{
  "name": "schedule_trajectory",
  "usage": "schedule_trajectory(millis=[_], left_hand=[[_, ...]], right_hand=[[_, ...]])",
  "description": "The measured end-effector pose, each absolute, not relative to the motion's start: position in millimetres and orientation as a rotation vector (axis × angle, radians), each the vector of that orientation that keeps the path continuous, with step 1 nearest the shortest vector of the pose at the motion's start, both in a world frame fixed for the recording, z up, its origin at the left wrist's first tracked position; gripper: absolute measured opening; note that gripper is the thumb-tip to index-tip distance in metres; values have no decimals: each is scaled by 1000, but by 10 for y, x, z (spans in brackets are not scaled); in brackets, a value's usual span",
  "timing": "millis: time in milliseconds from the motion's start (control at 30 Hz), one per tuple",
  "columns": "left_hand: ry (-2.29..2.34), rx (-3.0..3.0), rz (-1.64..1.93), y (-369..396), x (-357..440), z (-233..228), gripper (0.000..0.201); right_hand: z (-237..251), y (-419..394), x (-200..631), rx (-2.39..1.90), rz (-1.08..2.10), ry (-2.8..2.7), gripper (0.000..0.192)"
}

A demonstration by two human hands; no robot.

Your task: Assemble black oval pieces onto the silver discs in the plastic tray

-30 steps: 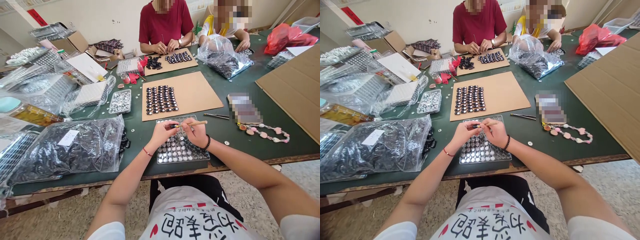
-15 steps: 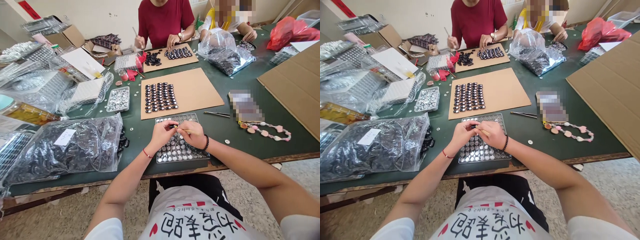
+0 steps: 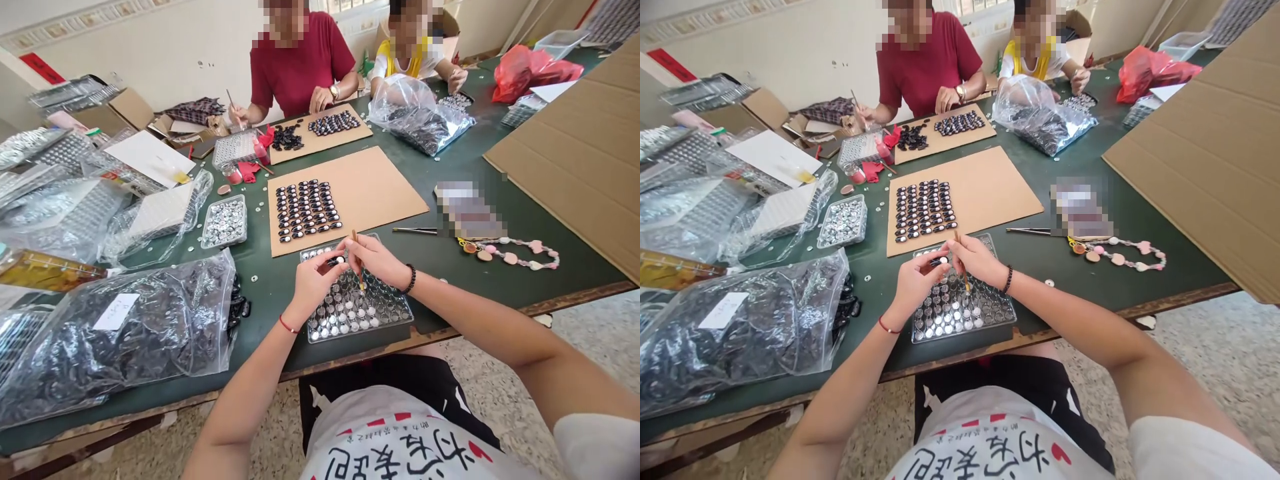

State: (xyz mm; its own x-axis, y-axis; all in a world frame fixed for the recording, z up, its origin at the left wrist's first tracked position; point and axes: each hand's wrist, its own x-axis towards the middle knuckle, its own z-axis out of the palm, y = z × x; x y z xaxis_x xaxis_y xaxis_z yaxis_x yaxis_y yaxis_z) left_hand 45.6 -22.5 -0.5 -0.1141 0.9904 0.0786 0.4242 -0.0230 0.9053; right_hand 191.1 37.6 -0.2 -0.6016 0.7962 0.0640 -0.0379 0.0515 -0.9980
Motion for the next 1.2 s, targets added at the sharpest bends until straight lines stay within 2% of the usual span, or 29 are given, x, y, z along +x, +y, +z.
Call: schedule_trajectory(millis=[300, 467, 667, 900, 1067, 1133, 1200], left_hand=[[1348, 1142, 1110, -184, 501, 41, 25], [1214, 938, 984, -181, 475, 57, 20], [1211, 1077, 846, -218, 537, 2, 35], [1161, 962, 874, -203, 524, -27, 31], [1272, 983, 998, -148, 457, -44, 34], [1349, 1025, 1022, -144, 454, -57, 34], [1358, 1035, 1034, -150, 463, -68, 33]], right_hand=[[149, 404, 1987, -683, 1576, -1420, 32], [169, 402, 2004, -588, 1523, -1324, 31], [191, 337, 2009, -535, 1557, -1298, 30], [229, 335, 1999, -690, 1534, -1517, 44], [269, 369, 2017, -646, 1780, -1511, 46], [271, 374, 2031, -668, 1693, -1546, 45], [257, 369, 2040, -767, 1427, -1732, 39]])
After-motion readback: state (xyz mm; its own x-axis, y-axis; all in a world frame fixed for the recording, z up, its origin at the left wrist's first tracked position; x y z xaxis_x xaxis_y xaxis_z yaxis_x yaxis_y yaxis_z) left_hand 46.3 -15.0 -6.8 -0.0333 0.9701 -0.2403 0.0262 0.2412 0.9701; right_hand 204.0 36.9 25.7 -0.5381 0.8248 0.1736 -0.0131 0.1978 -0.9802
